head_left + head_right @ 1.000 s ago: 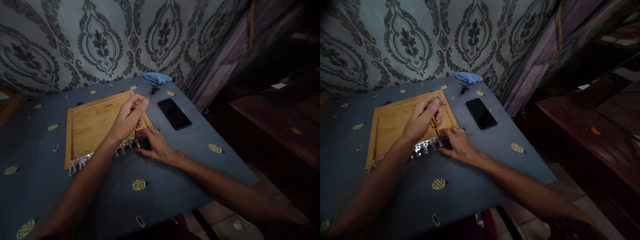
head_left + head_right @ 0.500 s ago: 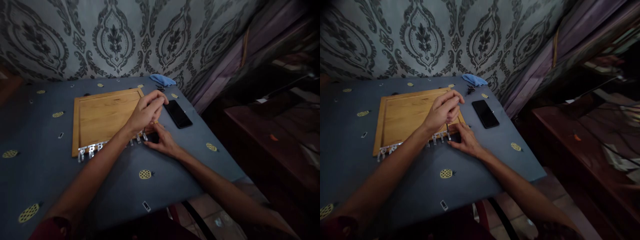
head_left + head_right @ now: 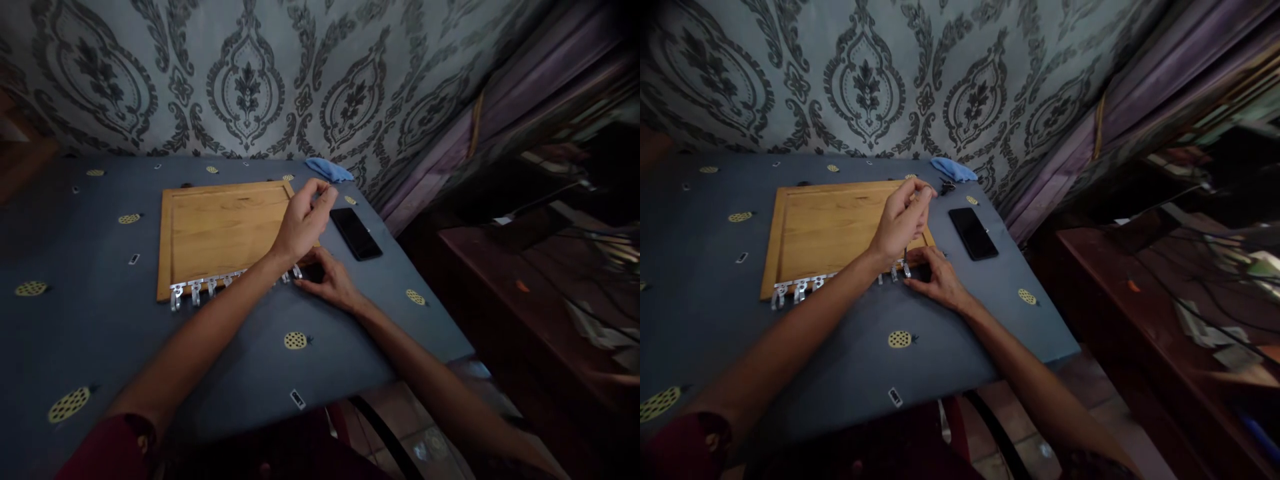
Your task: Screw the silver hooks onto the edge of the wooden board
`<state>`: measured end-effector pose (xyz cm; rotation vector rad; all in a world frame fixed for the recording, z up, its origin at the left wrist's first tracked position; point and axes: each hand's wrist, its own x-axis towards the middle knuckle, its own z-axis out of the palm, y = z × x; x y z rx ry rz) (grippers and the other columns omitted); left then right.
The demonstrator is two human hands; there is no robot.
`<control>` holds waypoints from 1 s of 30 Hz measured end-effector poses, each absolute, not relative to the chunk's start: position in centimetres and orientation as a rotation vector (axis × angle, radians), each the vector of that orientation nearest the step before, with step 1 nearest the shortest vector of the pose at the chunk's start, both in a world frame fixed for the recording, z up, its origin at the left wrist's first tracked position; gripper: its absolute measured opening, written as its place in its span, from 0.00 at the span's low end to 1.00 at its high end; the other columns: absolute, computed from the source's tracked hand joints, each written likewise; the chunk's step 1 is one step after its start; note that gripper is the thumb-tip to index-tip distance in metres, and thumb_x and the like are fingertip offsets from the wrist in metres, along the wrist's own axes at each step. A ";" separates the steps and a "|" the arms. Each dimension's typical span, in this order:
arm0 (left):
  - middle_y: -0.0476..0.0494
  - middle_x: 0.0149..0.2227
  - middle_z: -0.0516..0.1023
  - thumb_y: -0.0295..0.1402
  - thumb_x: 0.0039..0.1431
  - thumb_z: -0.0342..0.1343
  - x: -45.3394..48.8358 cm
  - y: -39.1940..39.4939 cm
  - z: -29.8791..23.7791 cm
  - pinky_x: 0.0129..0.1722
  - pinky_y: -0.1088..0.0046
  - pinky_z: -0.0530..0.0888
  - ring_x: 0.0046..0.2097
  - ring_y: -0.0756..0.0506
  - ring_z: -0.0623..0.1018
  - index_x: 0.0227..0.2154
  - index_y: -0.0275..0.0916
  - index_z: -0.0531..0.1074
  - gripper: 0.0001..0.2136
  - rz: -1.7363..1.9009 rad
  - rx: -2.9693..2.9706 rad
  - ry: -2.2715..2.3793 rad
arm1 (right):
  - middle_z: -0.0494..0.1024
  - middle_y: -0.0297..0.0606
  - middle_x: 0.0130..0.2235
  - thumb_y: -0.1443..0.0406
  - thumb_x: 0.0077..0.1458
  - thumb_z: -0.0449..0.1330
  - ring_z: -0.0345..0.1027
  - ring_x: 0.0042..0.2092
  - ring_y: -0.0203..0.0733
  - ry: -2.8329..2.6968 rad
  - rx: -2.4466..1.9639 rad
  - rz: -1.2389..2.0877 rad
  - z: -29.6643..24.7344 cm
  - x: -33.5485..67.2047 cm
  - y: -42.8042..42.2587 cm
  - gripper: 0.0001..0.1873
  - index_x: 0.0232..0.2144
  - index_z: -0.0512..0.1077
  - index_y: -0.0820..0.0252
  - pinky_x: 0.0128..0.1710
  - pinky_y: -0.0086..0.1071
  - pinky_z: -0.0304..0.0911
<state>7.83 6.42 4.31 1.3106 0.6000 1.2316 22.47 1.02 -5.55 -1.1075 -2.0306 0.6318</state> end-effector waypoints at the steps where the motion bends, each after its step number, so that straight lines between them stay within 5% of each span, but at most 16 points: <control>1: 0.59 0.19 0.55 0.39 0.74 0.52 7.7 6.5 4.3 0.20 0.77 0.57 0.20 0.54 0.58 0.34 0.42 0.64 0.11 1.209 1.310 0.554 | 0.80 0.44 0.48 0.52 0.58 0.70 0.77 0.51 0.53 -2.025 -1.108 0.643 -5.6 22.4 1.0 0.23 0.51 0.72 0.54 0.55 0.50 0.73; 9: 0.59 0.18 0.55 0.44 0.72 0.55 6.3 6.6 4.8 0.19 0.76 0.55 0.19 0.54 0.55 0.37 0.40 0.68 0.13 0.856 1.451 0.241 | 0.81 0.42 0.47 0.54 0.57 0.70 0.77 0.50 0.52 -1.993 -1.177 0.712 -5.5 22.4 0.8 0.22 0.49 0.72 0.54 0.54 0.49 0.74; 18: 0.54 0.26 0.62 0.36 0.74 0.52 7.4 6.8 4.5 0.28 0.76 0.65 0.26 0.53 0.65 0.31 0.41 0.61 0.13 1.264 1.500 0.737 | 0.81 0.43 0.46 0.51 0.57 0.70 0.76 0.51 0.52 -2.009 -1.151 0.680 -5.3 22.3 0.9 0.22 0.47 0.73 0.54 0.54 0.49 0.74; 24: 0.58 0.20 0.56 0.36 0.76 0.47 7.5 6.4 4.7 0.20 0.78 0.58 0.20 0.54 0.58 0.31 0.41 0.63 0.14 1.149 1.301 0.593 | 0.81 0.43 0.47 0.49 0.57 0.70 0.77 0.51 0.53 -1.997 -1.157 0.694 -5.3 22.4 0.8 0.24 0.48 0.73 0.54 0.54 0.50 0.74; 30: 0.60 0.16 0.53 0.45 0.73 0.52 6.5 6.0 5.4 0.17 0.79 0.54 0.17 0.56 0.54 0.27 0.39 0.66 0.19 0.892 1.366 0.374 | 0.81 0.44 0.48 0.51 0.57 0.70 0.77 0.51 0.53 -1.999 -1.169 0.679 -5.4 22.4 0.8 0.23 0.49 0.73 0.54 0.55 0.51 0.74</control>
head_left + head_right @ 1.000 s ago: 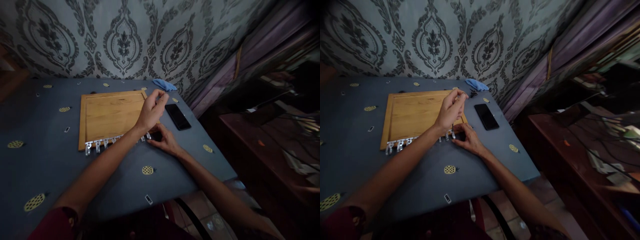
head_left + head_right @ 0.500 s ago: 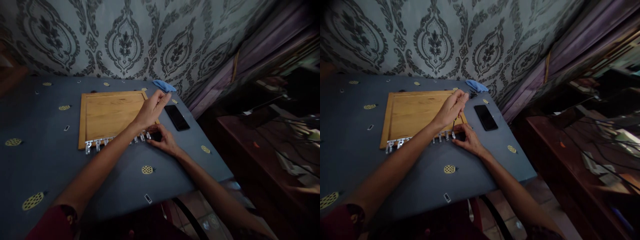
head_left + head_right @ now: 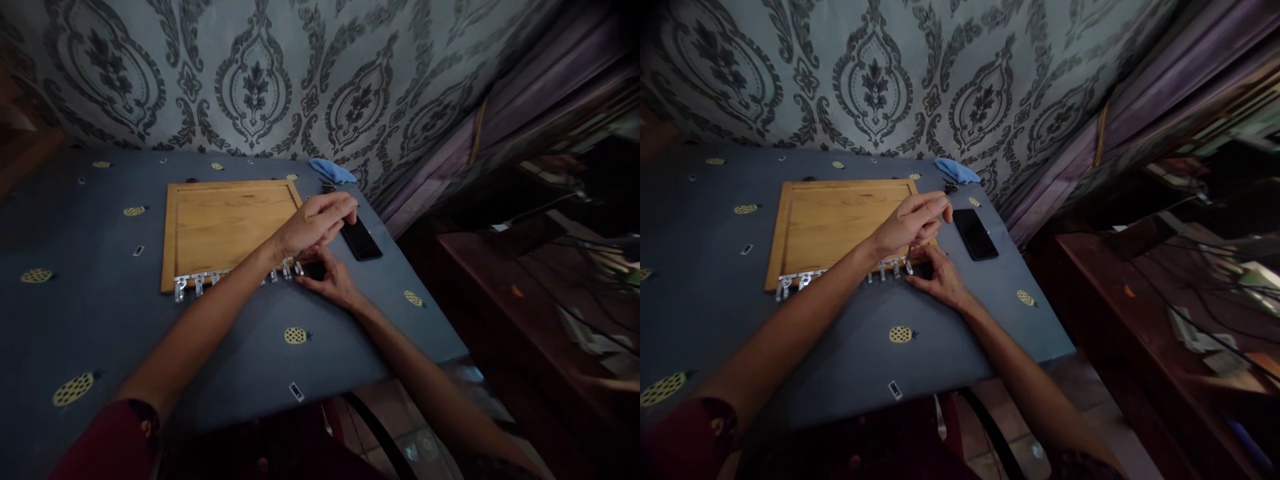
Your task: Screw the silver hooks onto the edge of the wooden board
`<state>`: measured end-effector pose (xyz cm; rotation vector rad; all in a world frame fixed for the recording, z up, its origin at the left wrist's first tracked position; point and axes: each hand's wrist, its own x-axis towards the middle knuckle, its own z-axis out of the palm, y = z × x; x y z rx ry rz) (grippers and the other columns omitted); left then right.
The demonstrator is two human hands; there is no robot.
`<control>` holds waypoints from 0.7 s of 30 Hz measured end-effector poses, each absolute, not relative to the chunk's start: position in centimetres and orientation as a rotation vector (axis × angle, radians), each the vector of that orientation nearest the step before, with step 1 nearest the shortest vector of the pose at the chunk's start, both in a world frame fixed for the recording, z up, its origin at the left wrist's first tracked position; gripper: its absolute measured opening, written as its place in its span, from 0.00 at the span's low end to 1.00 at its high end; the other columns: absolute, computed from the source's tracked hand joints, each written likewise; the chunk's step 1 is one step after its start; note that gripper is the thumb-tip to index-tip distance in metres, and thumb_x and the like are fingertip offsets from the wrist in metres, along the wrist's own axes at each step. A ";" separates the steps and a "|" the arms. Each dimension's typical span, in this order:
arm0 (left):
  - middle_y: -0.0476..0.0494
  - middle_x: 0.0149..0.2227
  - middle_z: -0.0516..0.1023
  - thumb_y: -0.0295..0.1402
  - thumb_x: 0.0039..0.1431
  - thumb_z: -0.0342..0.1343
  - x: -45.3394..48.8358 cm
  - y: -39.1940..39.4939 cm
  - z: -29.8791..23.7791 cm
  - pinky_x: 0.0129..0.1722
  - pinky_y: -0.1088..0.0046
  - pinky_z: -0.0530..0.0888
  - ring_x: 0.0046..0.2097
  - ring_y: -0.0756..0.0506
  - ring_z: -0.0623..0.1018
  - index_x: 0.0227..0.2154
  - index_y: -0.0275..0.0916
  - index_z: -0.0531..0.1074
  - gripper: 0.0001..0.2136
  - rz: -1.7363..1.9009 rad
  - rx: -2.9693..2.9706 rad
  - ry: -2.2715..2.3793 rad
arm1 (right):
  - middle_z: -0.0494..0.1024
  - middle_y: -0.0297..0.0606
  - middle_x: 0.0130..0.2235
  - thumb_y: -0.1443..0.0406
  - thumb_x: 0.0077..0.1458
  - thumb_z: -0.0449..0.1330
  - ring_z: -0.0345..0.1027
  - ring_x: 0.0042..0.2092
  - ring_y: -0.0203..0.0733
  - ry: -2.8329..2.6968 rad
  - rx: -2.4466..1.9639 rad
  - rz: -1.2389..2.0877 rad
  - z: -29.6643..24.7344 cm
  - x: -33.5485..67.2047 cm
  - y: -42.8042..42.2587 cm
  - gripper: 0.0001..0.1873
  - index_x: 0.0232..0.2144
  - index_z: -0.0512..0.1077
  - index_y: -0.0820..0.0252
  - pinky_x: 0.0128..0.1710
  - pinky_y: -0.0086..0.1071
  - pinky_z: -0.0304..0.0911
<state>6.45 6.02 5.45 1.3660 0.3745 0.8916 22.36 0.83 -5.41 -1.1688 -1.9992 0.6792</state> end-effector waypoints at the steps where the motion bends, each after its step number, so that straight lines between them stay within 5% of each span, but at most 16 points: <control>1: 0.60 0.15 0.53 0.45 0.73 0.53 6.4 6.0 5.5 0.17 0.79 0.54 0.17 0.56 0.54 0.26 0.39 0.66 0.19 0.885 1.363 0.369 | 0.81 0.44 0.48 0.51 0.57 0.70 0.77 0.51 0.53 -1.998 -1.169 0.679 -5.4 22.3 0.8 0.23 0.49 0.73 0.54 0.55 0.51 0.74; 21: 0.59 0.17 0.56 0.53 0.65 0.59 6.5 6.2 5.0 0.19 0.76 0.56 0.19 0.55 0.56 0.27 0.40 0.67 0.22 0.957 1.506 0.363 | 0.80 0.44 0.46 0.48 0.55 0.71 0.77 0.50 0.52 -1.952 -1.132 0.746 -5.7 22.4 1.0 0.25 0.47 0.74 0.55 0.54 0.51 0.75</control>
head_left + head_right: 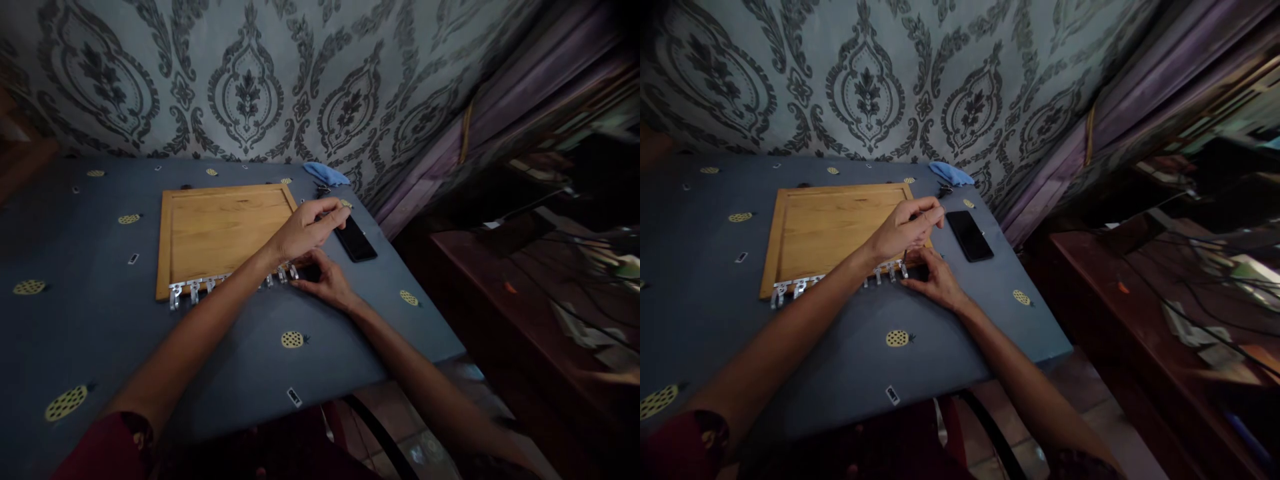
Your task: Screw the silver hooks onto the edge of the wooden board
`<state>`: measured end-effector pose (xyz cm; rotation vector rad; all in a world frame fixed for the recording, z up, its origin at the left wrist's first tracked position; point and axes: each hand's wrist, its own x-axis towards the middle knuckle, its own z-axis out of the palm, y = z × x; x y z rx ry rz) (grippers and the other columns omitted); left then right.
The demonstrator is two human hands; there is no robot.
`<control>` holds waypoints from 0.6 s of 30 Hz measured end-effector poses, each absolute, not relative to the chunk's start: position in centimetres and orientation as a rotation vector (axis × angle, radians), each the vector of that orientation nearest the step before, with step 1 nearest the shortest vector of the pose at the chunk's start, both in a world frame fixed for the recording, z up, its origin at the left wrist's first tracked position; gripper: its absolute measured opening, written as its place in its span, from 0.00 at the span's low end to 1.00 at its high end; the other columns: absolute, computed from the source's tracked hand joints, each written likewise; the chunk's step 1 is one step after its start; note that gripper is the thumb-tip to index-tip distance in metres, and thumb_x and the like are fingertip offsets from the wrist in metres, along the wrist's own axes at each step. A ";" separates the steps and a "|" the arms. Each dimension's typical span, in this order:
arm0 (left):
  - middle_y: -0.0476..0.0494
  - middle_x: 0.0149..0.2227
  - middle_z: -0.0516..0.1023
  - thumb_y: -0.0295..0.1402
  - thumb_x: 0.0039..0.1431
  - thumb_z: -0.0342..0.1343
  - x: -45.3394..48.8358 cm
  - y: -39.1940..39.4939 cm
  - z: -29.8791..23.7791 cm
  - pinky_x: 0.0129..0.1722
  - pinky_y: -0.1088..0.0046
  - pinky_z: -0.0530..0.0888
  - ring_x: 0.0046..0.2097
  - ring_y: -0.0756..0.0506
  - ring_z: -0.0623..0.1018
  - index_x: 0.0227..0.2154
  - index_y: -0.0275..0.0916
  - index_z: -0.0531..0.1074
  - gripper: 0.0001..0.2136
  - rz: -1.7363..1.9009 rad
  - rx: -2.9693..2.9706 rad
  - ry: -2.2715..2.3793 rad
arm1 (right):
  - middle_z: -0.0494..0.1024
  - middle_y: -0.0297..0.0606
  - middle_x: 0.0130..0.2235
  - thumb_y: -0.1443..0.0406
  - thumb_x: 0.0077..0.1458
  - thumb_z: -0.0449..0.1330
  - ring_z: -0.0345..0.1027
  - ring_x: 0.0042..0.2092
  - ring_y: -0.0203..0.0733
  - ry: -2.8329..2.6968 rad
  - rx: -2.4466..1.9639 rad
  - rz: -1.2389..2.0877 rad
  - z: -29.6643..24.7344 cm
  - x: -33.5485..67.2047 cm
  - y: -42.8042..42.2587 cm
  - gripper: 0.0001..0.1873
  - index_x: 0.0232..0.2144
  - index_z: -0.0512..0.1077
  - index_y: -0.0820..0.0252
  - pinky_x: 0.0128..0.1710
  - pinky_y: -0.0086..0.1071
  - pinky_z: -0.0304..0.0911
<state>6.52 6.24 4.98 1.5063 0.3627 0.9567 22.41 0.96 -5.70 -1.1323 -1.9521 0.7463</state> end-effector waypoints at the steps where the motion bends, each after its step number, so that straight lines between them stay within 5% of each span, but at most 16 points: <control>1: 0.59 0.17 0.56 0.52 0.66 0.59 6.5 6.3 5.1 0.18 0.76 0.55 0.19 0.55 0.57 0.27 0.40 0.66 0.21 0.979 1.502 0.382 | 0.80 0.44 0.46 0.48 0.56 0.71 0.77 0.50 0.52 -1.954 -1.126 0.751 -5.7 22.4 1.0 0.25 0.48 0.74 0.55 0.54 0.51 0.74; 18: 0.58 0.18 0.54 0.55 0.67 0.54 6.9 7.0 3.8 0.18 0.75 0.54 0.19 0.53 0.57 0.28 0.43 0.65 0.21 1.229 1.439 0.552 | 0.80 0.46 0.50 0.50 0.56 0.71 0.77 0.51 0.52 -1.974 -1.130 0.745 -5.5 22.4 1.0 0.25 0.50 0.75 0.55 0.54 0.50 0.74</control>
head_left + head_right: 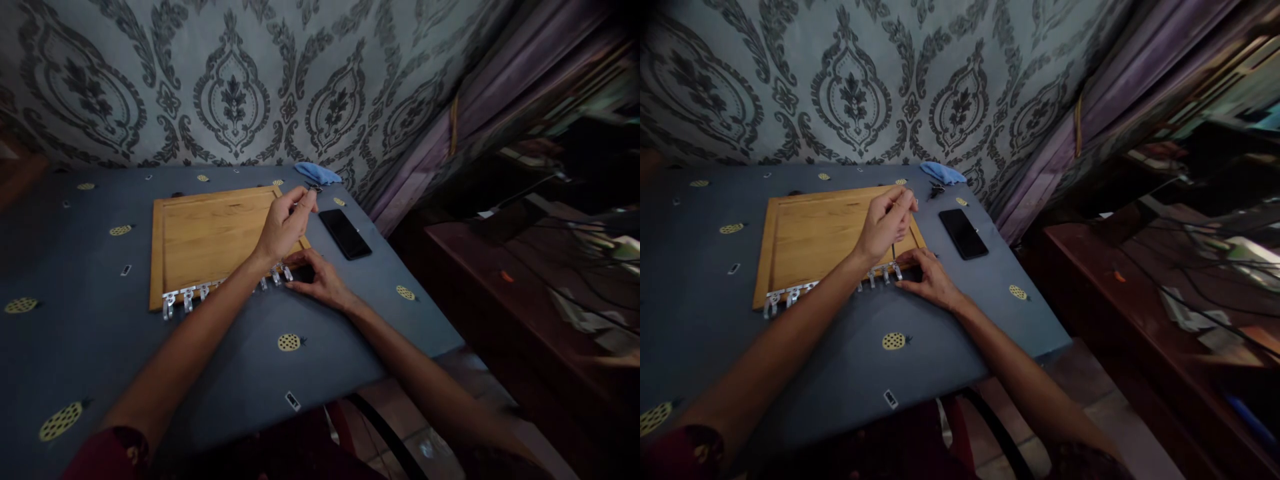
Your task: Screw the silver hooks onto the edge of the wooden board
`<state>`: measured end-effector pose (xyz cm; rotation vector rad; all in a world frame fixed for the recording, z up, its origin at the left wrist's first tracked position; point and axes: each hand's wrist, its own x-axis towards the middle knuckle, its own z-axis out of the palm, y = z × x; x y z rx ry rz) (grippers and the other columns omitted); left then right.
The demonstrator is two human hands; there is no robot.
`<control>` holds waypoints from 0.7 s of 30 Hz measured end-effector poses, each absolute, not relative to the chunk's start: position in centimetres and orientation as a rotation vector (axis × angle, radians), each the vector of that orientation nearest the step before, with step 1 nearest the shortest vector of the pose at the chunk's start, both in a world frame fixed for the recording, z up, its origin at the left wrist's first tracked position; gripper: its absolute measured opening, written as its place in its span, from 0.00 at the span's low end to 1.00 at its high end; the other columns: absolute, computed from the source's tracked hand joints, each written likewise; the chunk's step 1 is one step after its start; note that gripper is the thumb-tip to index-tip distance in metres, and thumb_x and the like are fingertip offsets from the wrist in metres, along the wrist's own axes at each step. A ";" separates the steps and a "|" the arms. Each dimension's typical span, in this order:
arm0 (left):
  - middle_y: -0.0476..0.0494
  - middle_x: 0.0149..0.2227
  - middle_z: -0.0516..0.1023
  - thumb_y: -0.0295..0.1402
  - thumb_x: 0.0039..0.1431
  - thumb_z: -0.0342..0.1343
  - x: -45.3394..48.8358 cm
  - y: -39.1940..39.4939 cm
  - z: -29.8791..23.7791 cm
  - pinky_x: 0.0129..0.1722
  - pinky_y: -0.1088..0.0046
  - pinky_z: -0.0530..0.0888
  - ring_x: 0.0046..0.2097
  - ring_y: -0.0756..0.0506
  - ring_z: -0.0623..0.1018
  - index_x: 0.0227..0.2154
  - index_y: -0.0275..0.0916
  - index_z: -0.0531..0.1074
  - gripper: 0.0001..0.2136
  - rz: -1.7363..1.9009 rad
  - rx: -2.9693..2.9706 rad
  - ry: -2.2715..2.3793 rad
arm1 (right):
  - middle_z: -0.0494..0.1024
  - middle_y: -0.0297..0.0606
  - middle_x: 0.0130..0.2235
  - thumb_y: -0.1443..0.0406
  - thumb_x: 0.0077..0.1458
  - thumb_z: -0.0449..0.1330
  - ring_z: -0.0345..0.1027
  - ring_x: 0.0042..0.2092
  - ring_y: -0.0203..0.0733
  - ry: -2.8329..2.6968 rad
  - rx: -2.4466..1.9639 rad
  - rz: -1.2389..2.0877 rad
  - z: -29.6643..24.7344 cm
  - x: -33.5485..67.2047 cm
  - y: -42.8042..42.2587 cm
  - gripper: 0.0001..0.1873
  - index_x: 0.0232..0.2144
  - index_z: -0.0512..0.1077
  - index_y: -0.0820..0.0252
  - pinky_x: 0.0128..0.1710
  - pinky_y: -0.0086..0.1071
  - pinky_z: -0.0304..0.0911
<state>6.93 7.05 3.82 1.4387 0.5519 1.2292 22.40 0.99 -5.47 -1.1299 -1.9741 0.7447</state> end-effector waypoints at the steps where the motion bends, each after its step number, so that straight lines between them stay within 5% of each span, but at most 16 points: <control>1: 0.58 0.18 0.55 0.54 0.68 0.54 7.0 7.1 3.7 0.19 0.75 0.55 0.19 0.53 0.57 0.28 0.43 0.65 0.21 1.221 1.439 0.565 | 0.80 0.46 0.50 0.50 0.56 0.71 0.77 0.51 0.52 -1.974 -1.132 0.742 -5.5 22.4 1.0 0.25 0.50 0.75 0.55 0.54 0.50 0.74; 10: 0.56 0.18 0.56 0.48 0.71 0.53 7.1 6.8 3.9 0.20 0.74 0.56 0.20 0.52 0.58 0.27 0.43 0.66 0.18 1.230 1.433 0.554 | 0.80 0.45 0.49 0.48 0.57 0.71 0.77 0.51 0.53 -1.993 -1.109 0.711 -5.6 22.5 1.1 0.25 0.50 0.75 0.55 0.54 0.51 0.74; 21: 0.57 0.19 0.56 0.57 0.65 0.55 7.2 6.9 3.7 0.18 0.74 0.53 0.20 0.53 0.56 0.29 0.43 0.66 0.22 1.168 1.458 0.496 | 0.80 0.44 0.47 0.49 0.57 0.71 0.76 0.50 0.52 -2.014 -1.110 0.675 -5.3 22.4 1.1 0.24 0.49 0.75 0.54 0.53 0.49 0.73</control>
